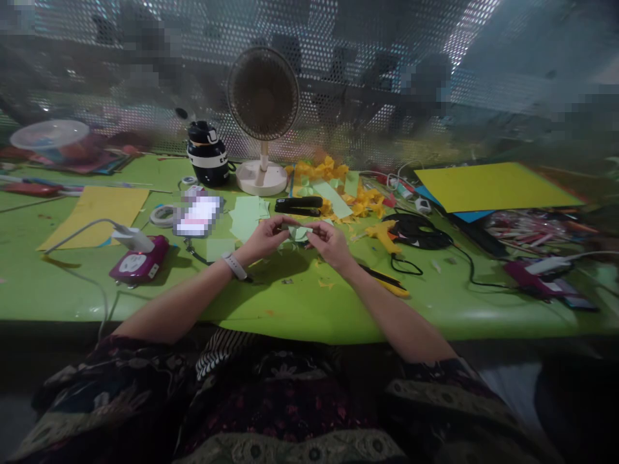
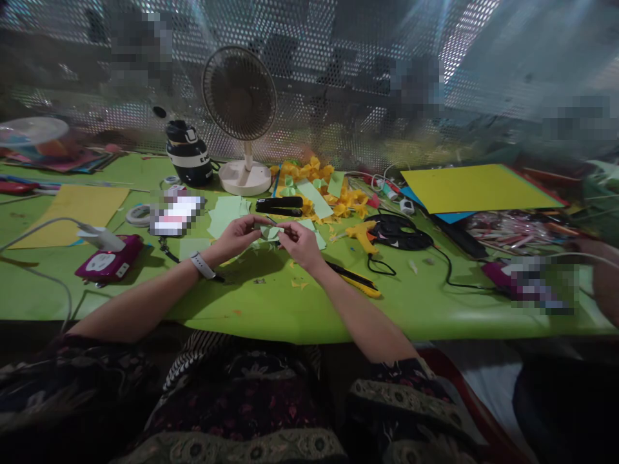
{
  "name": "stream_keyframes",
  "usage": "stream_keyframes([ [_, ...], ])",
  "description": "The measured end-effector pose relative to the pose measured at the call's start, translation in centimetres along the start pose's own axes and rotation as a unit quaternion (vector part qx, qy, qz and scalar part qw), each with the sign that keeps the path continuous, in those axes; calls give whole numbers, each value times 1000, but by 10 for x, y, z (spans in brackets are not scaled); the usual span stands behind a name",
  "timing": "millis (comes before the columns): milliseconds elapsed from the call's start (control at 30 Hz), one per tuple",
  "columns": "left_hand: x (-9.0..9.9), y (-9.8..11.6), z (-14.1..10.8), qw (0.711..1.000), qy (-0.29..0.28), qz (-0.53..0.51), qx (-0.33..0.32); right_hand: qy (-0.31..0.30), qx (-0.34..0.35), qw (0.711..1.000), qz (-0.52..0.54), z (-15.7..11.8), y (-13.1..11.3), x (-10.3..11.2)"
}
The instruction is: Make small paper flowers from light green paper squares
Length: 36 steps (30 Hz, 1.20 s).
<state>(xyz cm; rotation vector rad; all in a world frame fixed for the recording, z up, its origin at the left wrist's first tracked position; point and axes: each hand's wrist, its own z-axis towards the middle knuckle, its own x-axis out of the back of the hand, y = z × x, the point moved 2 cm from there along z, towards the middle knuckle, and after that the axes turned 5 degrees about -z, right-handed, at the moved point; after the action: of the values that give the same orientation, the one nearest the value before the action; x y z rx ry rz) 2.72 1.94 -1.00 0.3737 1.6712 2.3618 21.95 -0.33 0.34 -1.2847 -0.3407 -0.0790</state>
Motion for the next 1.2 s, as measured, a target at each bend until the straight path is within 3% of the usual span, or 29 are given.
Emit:
stream_keyframes([
  [167, -1, 4, -1, 1000, -3, 7, 12, -2, 3, 1000, -9, 1, 4, -1],
  [300, -4, 3, -1, 999, 4, -46, 10, 4, 3, 1000, -1, 1, 2, -1],
  [600, -2, -4, 1, 990, -2, -143, 16, 0, 88, 996, -5, 3, 8, -2],
  [867, 1, 1, 1, 997, 27, -9, -70, 26, 97, 993, -66, 4, 10, 0],
  [1200, -2, 9, -5, 979, 91, 74, -169, 34, 92, 995, -35, 3, 13, -5],
])
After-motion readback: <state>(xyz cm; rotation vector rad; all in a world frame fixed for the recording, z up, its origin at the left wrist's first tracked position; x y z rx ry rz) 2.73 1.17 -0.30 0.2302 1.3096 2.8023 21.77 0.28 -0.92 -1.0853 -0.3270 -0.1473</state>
